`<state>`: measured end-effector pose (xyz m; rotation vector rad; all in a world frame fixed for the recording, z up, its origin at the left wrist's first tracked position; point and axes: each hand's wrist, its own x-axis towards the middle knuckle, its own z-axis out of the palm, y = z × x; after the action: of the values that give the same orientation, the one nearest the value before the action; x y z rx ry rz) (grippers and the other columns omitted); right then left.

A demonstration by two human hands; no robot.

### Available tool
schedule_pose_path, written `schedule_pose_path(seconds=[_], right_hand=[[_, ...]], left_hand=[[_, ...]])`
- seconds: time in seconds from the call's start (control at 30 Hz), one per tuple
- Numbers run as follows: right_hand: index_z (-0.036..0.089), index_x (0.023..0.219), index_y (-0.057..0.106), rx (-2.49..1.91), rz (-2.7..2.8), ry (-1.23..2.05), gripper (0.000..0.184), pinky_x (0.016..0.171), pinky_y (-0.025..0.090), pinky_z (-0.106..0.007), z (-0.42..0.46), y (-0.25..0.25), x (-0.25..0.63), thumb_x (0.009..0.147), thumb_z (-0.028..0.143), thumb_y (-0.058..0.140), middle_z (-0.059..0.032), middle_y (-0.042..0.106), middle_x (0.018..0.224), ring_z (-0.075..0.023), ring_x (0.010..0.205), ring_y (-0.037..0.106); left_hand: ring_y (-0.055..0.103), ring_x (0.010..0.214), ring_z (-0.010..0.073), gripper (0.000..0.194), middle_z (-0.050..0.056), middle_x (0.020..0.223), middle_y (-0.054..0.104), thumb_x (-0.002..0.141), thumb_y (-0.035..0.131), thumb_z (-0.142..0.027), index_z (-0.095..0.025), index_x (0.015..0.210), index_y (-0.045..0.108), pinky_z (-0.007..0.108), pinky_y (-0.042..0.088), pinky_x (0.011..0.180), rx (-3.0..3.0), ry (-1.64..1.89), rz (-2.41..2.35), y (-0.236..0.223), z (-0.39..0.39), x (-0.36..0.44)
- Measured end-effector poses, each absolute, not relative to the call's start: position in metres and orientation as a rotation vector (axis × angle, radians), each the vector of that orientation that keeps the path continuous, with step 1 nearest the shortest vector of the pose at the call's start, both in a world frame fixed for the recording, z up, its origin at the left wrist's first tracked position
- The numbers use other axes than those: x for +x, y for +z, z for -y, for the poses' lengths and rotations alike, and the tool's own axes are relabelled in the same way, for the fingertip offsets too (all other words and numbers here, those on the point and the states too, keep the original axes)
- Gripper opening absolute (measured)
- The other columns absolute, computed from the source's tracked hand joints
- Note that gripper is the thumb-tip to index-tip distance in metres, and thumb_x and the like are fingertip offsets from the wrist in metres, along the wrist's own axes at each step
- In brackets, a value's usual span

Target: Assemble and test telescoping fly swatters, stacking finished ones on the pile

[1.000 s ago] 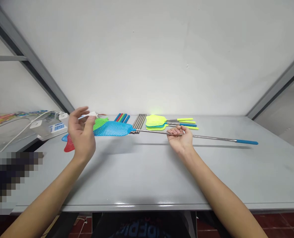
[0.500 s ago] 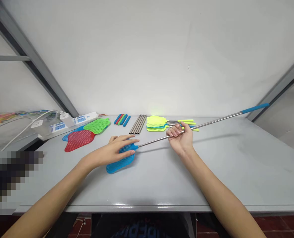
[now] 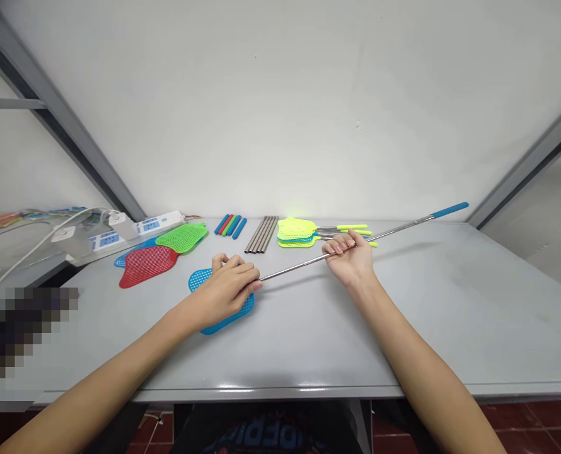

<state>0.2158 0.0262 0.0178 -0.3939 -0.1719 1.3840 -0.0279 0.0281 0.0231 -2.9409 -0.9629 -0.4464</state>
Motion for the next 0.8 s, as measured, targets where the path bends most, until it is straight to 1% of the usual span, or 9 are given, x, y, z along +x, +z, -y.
schedule_pose_path(seconds=[0.17, 0.4, 0.6, 0.8], right_hand=[[0.018, 0.051, 0.009, -0.356, 0.175, 1.364, 0.036, 0.033, 0.024, -0.021, -0.021, 0.016, 0.212, 0.075, 0.017, 0.036, 0.006, 0.013, 0.042, -0.0083, 0.035, 0.016], [0.018, 0.053, 0.008, -0.343, 0.153, 1.284, 0.038, 0.031, 0.018, -0.021, -0.019, 0.01, 0.201, 0.08, 0.022, 0.036, 0.0067, 0.006, 0.043, -0.0084, 0.035, 0.009], [0.018, 0.053, 0.008, -0.343, 0.153, 1.271, 0.039, 0.03, 0.016, -0.021, -0.017, 0.009, 0.197, 0.08, 0.023, 0.036, 0.0068, 0.004, 0.044, -0.0083, 0.035, 0.007], [0.018, 0.052, 0.008, -0.35, 0.118, 1.267, 0.04, 0.03, 0.017, -0.021, -0.017, 0.006, 0.193, 0.082, 0.024, 0.034, 0.007, 0.004, 0.044, -0.0084, 0.035, 0.006]], left_hand=[[0.036, 0.071, 0.0154, 0.024, 0.001, 0.069, 0.051, 0.085, 0.028, -0.021, -0.017, 0.066, 0.041, 0.037, 0.02, 0.073, -2.949, -0.446, 0.945, 0.02, -0.023, -0.024], [0.034, 0.067, 0.0141, 0.027, -0.001, 0.064, 0.049, 0.086, 0.025, -0.024, -0.017, 0.063, 0.037, 0.035, 0.02, 0.07, -3.009, -0.454, 0.989, 0.017, -0.021, -0.027], [0.033, 0.063, 0.0134, 0.029, -0.001, 0.058, 0.046, 0.085, 0.025, -0.023, -0.016, 0.059, 0.033, 0.034, 0.021, 0.066, -3.084, -0.461, 0.998, 0.018, -0.02, -0.027], [0.034, 0.063, 0.0129, 0.031, -0.002, 0.057, 0.041, 0.086, 0.023, -0.026, -0.016, 0.058, 0.031, 0.033, 0.022, 0.067, -3.129, -0.412, 1.029, 0.019, -0.022, -0.03]])
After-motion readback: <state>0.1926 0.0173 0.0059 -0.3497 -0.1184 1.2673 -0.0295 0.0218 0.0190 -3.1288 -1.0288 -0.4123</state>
